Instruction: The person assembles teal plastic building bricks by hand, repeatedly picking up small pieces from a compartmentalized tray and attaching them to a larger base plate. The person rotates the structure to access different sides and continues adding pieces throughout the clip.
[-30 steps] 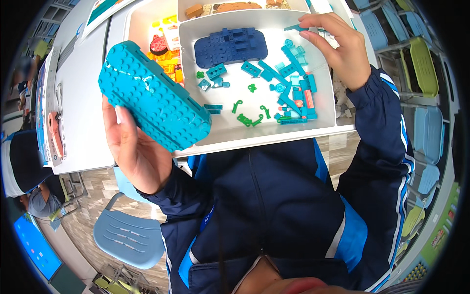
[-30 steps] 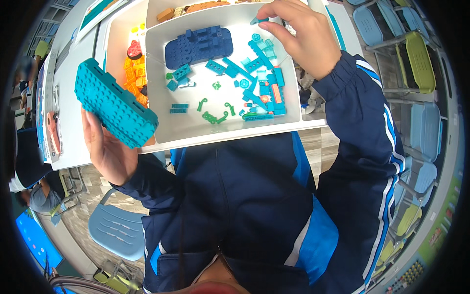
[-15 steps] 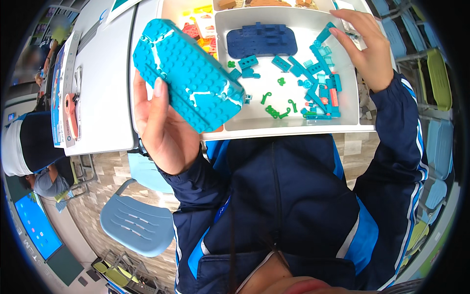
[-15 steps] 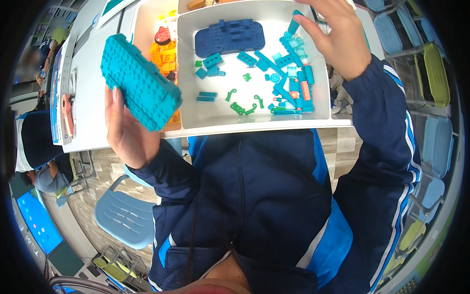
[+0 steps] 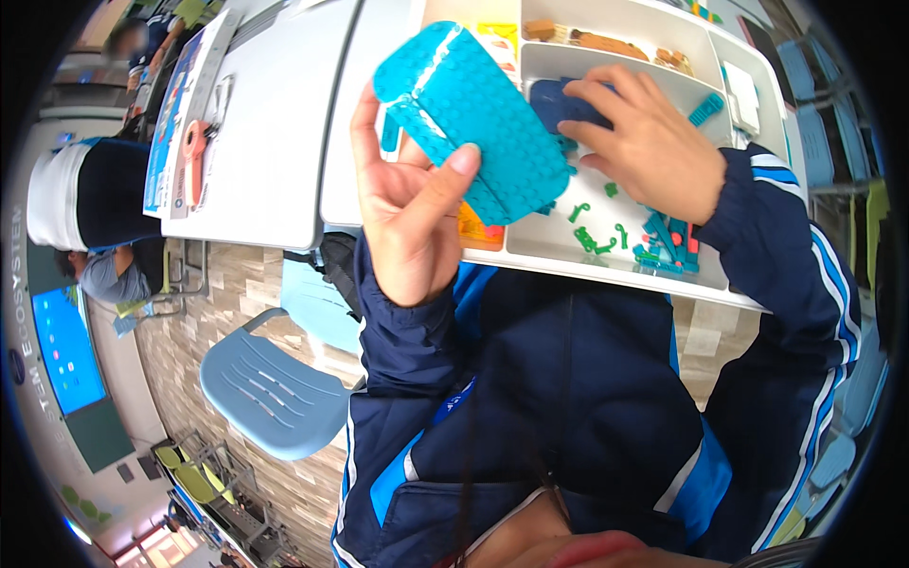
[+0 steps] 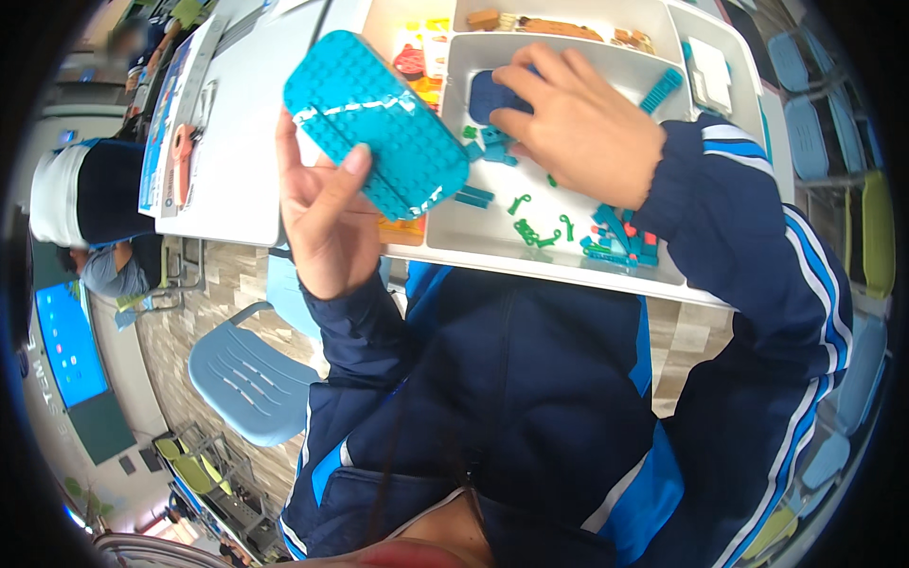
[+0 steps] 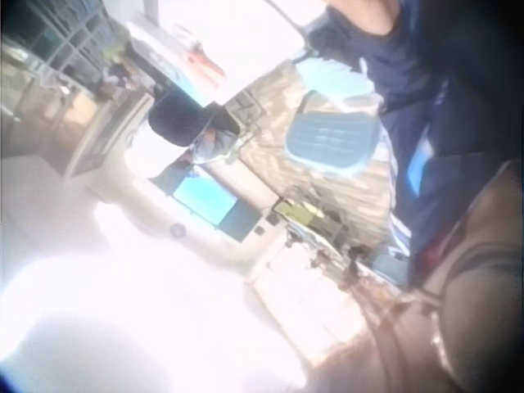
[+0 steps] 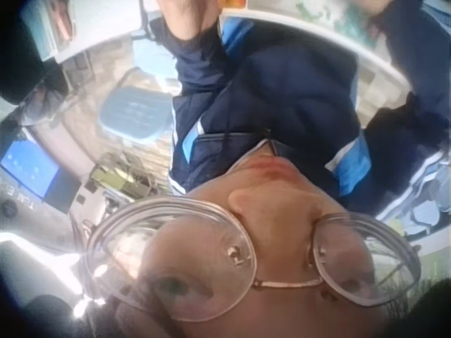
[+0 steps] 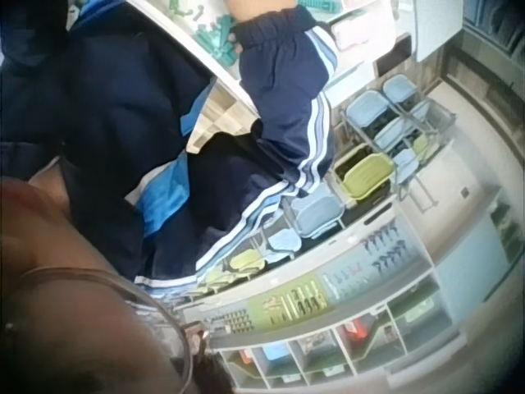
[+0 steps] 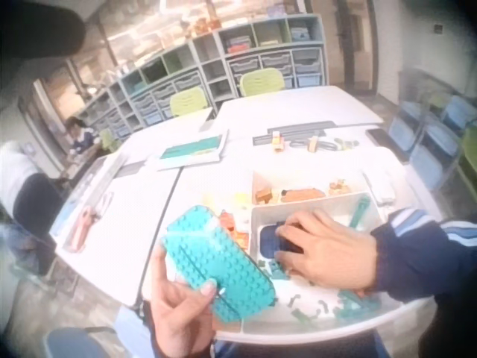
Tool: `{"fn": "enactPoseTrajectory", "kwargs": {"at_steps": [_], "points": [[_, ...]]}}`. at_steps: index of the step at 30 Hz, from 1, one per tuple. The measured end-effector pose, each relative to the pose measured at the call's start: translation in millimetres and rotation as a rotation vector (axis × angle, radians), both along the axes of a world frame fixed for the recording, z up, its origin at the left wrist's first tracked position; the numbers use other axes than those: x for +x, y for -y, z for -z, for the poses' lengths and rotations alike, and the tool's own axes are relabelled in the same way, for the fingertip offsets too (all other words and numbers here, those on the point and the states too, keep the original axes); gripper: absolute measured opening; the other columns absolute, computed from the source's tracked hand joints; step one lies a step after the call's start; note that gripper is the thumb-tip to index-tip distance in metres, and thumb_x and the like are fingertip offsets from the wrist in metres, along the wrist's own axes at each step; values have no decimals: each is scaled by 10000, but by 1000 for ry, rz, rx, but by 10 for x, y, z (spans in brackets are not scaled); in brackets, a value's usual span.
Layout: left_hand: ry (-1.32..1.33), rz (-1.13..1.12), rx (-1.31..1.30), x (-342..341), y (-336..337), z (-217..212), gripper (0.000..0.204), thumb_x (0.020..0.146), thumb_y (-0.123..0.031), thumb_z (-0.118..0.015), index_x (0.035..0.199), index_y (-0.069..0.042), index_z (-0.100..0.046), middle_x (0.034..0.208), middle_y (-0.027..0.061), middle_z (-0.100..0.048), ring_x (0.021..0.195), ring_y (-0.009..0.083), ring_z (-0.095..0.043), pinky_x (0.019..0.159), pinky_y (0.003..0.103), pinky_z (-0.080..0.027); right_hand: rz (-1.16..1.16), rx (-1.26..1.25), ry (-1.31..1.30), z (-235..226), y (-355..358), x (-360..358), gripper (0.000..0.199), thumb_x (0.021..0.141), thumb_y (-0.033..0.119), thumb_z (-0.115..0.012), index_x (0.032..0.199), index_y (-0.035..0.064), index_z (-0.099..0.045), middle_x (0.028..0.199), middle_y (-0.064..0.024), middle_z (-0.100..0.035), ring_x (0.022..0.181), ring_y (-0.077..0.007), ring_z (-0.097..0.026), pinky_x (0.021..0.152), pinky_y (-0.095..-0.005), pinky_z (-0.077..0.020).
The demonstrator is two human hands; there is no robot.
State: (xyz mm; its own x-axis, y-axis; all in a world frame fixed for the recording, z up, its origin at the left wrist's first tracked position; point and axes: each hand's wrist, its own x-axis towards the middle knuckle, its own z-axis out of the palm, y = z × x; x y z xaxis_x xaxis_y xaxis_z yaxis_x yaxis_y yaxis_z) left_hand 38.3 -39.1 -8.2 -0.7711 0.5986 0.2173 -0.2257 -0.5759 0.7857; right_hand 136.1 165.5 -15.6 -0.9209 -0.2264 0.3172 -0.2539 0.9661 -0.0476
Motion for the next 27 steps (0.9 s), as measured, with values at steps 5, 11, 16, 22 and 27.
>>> {"fn": "enactPoseTrajectory", "kwargs": {"at_steps": [5, 11, 16, 22, 27], "points": [[42, -13, 35, -32, 12, -11, 704, 808, 112, -545, 1386, -49, -178, 1263, 210, -466, 1149, 246, -499, 960, 373, -412, 6, 9, 44, 183, 49, -120, 286, 729, 86, -639, 1009, 32, -654, 1197, -116, -509, 1191, -284, -384, 960, -384, -333], [31, -19, 41, -14, 14, -3, 661, 822, 91, -533, 1379, -44, -203, 1234, 210, -495, 1138, 241, -512, 960, 380, -413, -94, -245, 19, 38, -49, -109, 322, 696, 70, -703, 1011, 44, -644, 1027, -64, -579, 1008, -217, -515, 867, -318, -411], [-6, 89, -123, 26, -13, -60, 672, 804, 108, -557, 1372, -40, -230, 1169, 194, -557, 1058, 229, -572, 897, 351, -473, 24, -927, -2, -406, -38, -38, 269, 752, 0, -666, 1019, 5, -632, 904, -67, -609, 784, -127, -559, 743, -254, -455], [-10, 292, -236, 241, -163, -181, 659, 823, 100, -565, 1377, -26, -231, 1120, 169, -596, 997, 198, -604, 846, 307, -509, -140, -761, -296, -571, -83, 47, 262, 731, 4, -694, 990, 30, -672, 939, -81, -635, 810, -161, -594, 734, -258, -473], [-22, 346, -263, 345, -262, -172, 635, 835, 84, -565, 1377, -7, -248, 1146, 164, -588, 984, 192, -611, 828, 284, -516, -156, -528, -295, -550, -18, 106, 257, 702, -16, -695, 955, 26, -684, 943, -86, -612, 883, -223, -568, 735, -293, -461]]}}
